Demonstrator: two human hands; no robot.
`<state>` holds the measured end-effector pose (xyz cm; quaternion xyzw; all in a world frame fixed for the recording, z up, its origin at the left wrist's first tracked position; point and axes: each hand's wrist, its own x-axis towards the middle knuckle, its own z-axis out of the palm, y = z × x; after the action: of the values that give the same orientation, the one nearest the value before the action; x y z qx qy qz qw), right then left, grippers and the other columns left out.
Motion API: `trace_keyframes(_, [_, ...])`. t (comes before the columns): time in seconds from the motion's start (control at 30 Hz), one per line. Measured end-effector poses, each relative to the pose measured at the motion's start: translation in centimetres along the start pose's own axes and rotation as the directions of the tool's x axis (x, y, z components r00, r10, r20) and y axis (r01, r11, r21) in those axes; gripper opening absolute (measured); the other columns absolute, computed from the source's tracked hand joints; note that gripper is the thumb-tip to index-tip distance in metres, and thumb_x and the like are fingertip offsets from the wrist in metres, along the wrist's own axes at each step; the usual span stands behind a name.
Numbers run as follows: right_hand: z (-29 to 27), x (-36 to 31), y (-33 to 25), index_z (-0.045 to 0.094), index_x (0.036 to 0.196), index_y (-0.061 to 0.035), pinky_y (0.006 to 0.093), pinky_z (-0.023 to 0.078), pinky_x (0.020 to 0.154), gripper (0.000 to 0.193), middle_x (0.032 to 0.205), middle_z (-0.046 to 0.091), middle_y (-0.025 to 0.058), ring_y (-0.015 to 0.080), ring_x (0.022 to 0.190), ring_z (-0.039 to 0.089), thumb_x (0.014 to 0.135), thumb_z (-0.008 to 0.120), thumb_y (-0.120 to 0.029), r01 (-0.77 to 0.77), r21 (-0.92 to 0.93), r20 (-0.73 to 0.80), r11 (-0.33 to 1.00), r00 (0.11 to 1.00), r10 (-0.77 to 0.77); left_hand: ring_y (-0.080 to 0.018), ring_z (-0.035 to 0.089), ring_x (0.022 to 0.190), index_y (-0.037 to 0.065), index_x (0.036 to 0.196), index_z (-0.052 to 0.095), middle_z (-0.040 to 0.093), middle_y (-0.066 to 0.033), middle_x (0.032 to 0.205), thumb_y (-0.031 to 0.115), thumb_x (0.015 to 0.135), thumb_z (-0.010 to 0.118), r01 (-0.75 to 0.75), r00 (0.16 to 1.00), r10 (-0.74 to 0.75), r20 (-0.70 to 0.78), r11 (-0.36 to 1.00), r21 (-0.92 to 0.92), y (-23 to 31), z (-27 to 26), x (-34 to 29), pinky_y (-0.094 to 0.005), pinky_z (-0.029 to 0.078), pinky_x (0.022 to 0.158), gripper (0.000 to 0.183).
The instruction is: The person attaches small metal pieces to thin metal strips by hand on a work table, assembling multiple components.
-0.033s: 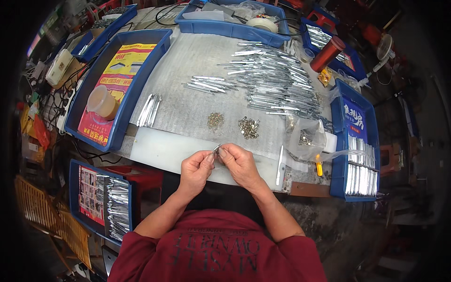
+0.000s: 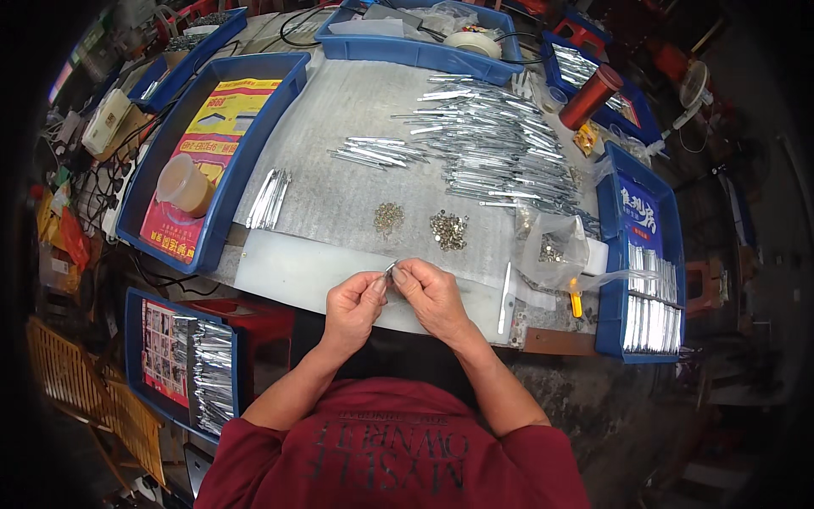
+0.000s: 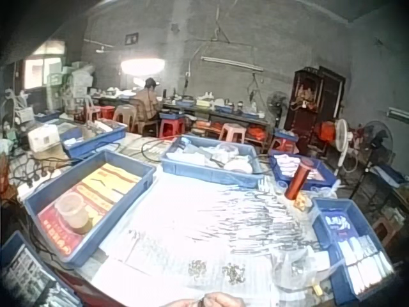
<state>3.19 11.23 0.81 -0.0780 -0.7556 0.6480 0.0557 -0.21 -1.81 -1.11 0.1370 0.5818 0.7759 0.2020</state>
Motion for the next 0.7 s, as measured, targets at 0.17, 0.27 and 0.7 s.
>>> trace_keyframes(0.17, [0.4,0.7,-0.2,0.055,0.078,0.0023,0.0228,0.038,0.05,0.02,0.061,0.053,0.0052,0.0076,0.057,0.045,0.082,0.051,-0.017,0.062,-0.133,-0.06,0.989,0.996,-0.07,-0.0007,0.035,0.048,-0.002,0.09,0.055,0.046,0.0028,0.062,0.011,0.084,0.048,-0.094,0.995,0.098,-0.029,0.989,0.115,-0.5,0.1,0.4,-0.0147,0.027,0.041,0.016])
trace_keyframes(0.27, [0.6,0.7,-0.1,0.055,0.076,0.0022,0.023,0.038,0.049,0.02,0.059,0.052,0.0048,0.0071,0.056,0.044,0.082,0.052,-0.017,0.019,-0.094,-0.072,0.995,0.997,-0.026,-0.001,0.035,0.048,-0.002,0.09,0.056,0.046,0.0027,0.062,0.01,0.084,0.048,-0.13,0.99,0.138,-0.037,0.978,0.161,-0.8,0.0,0.4,-0.0148,0.027,0.041,0.016])
trace_keyframes(0.7, [-0.2,0.1,-0.4,0.055,0.083,0.0004,0.0177,0.033,0.048,0.021,0.062,0.049,-0.001,0.0041,0.054,0.04,0.085,0.047,-0.019,-0.1,0.123,-0.024,0.987,0.994,0.104,-0.0006,0.033,0.046,-0.003,0.091,0.054,0.046,0.0019,0.062,0.011,0.085,0.047,0.01,1.0,-0.01,0.011,1.0,-0.02,0.1,0.0,0.5,-0.0148,0.025,0.039,0.017])
